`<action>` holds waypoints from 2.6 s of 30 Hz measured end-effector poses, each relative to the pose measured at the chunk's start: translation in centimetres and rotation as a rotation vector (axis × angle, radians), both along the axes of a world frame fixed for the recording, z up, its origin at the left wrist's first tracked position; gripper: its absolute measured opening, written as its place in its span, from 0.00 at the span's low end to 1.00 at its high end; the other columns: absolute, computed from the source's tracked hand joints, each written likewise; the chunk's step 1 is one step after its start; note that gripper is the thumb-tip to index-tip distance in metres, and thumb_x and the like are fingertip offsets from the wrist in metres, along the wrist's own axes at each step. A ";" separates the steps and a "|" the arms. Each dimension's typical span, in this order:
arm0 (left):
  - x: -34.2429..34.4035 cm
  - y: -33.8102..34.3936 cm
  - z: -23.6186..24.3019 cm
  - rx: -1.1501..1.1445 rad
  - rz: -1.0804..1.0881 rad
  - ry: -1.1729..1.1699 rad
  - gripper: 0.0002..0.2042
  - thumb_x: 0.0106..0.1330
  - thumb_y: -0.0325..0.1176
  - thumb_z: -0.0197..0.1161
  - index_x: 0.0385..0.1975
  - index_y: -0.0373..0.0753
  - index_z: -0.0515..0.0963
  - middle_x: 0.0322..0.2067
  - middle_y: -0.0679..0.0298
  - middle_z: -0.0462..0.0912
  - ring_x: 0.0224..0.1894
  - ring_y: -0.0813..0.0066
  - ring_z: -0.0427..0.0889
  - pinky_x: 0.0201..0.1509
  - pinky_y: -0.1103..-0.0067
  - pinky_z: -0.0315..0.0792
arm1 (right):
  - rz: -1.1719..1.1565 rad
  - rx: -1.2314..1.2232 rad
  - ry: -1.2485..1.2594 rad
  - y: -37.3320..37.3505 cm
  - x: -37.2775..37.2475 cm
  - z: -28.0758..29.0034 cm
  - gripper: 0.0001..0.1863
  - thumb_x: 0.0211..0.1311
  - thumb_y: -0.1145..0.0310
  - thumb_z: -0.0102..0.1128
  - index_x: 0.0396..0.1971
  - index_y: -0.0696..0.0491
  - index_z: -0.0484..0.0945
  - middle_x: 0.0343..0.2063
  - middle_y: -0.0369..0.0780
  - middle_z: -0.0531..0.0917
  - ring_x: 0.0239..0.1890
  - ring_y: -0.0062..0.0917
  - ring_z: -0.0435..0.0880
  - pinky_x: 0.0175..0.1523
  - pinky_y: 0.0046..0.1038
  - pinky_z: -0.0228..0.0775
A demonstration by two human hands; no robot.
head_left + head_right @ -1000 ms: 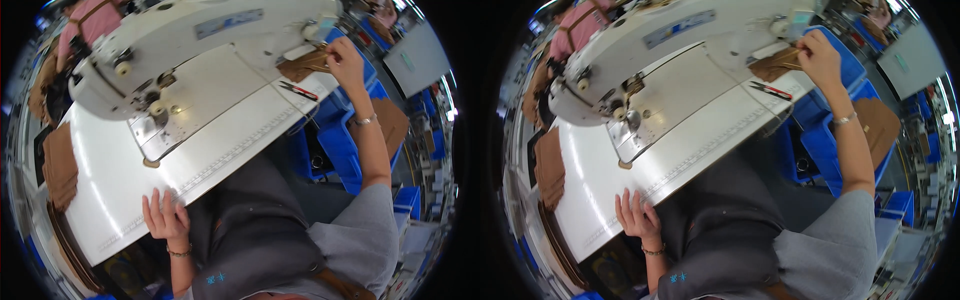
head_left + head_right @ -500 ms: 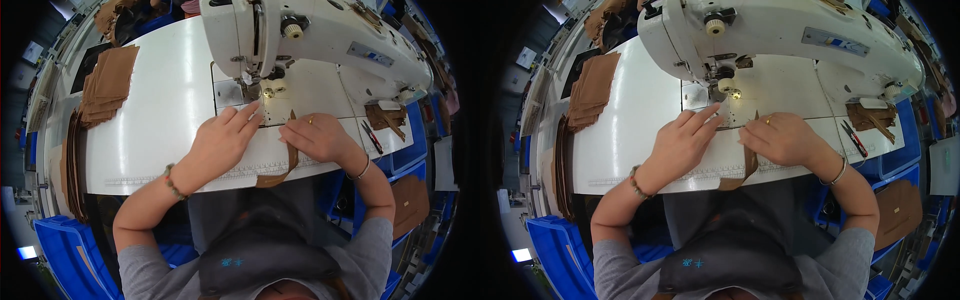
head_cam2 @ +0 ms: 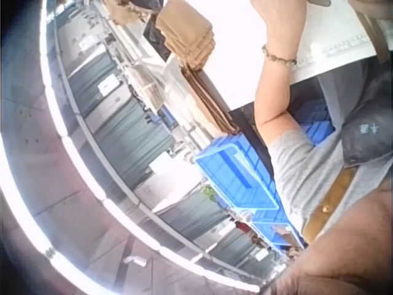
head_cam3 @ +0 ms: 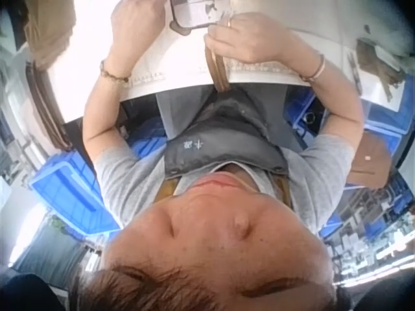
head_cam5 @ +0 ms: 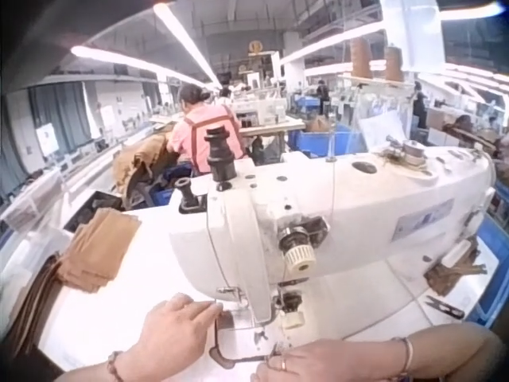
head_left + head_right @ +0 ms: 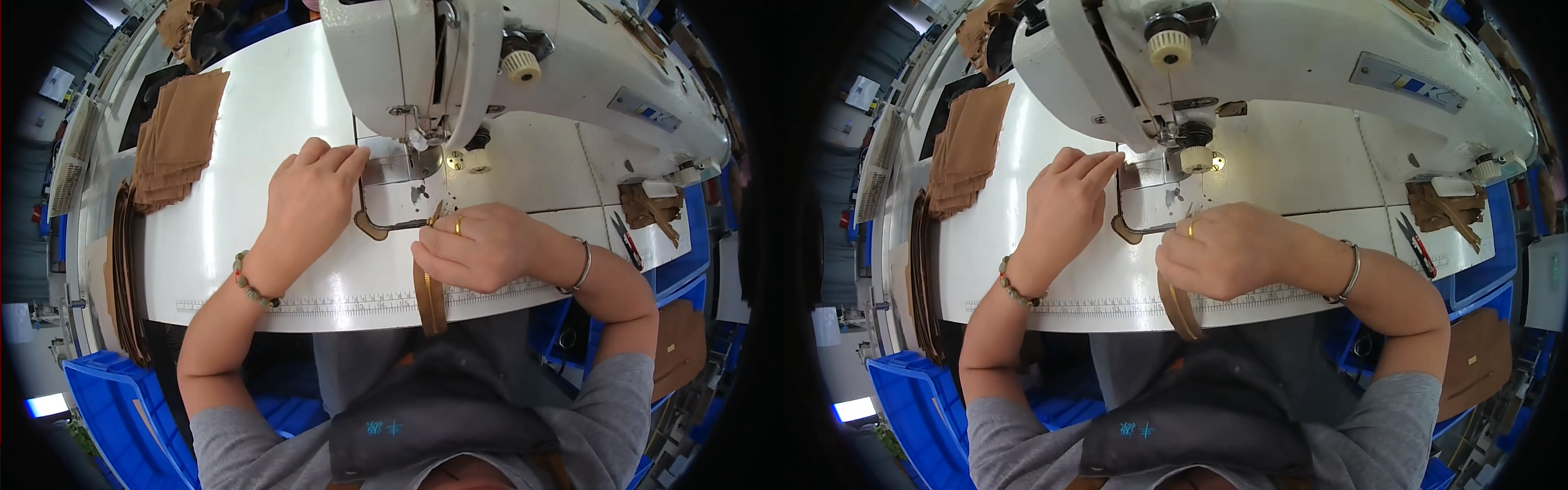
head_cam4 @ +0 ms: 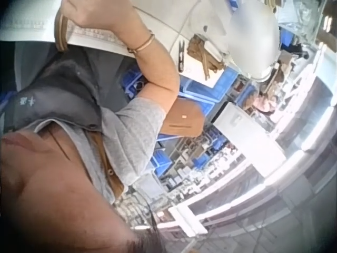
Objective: Sewing a zipper and additional leather components onto a leather bag piece using an industrial sewing machine.
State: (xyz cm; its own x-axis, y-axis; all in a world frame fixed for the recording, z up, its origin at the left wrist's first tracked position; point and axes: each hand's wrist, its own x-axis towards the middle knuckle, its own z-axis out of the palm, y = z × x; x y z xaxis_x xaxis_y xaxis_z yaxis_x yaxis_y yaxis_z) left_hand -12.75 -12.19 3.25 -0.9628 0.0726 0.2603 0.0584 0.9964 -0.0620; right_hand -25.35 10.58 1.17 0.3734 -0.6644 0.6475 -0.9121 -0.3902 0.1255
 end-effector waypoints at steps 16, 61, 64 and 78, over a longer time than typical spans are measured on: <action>-5.0 -0.3 -3.2 0.014 0.104 -0.087 0.17 0.66 0.30 0.60 0.54 0.42 0.83 0.62 0.56 0.80 0.71 0.50 0.72 0.66 0.48 0.68 | -0.071 -0.045 -0.033 -0.9 0.2 -0.4 0.10 0.49 0.73 0.69 0.34 0.58 0.84 0.34 0.39 0.86 0.36 0.31 0.87 0.39 0.26 0.83; 1.8 -20.8 6.8 -0.091 0.742 0.361 0.13 0.63 0.42 0.76 0.34 0.38 0.88 0.39 0.60 0.90 0.38 0.61 0.88 0.45 0.67 0.80 | -0.073 0.040 0.009 -1.1 -0.1 -1.0 0.09 0.50 0.73 0.66 0.23 0.52 0.71 0.24 0.34 0.74 0.26 0.21 0.77 0.27 0.23 0.69; 2.4 -14.0 5.6 -0.003 0.345 0.227 0.06 0.61 0.31 0.74 0.31 0.36 0.85 0.40 0.62 0.89 0.36 0.61 0.86 0.42 0.69 0.80 | -0.061 0.019 0.001 -1.3 0.0 -0.3 0.06 0.53 0.73 0.65 0.26 0.54 0.75 0.30 0.39 0.79 0.31 0.24 0.82 0.33 0.25 0.76; 7.5 3.8 3.3 0.650 -0.257 -0.313 0.22 0.68 0.46 0.72 0.53 0.36 0.82 0.63 0.49 0.80 0.52 0.56 0.83 0.55 0.67 0.79 | -0.171 0.427 -0.088 1.8 -2.8 1.1 0.12 0.55 0.73 0.62 0.41 0.58 0.83 0.50 0.42 0.86 0.54 0.38 0.85 0.63 0.39 0.77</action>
State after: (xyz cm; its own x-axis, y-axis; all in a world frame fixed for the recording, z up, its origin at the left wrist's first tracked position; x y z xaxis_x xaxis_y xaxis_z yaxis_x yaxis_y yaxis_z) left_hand -5.21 -8.41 6.52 -0.9723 0.2295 0.0453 0.2115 0.7798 0.5892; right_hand -28.18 12.37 2.26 0.1910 -0.9256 0.3268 -0.9678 -0.2332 -0.0947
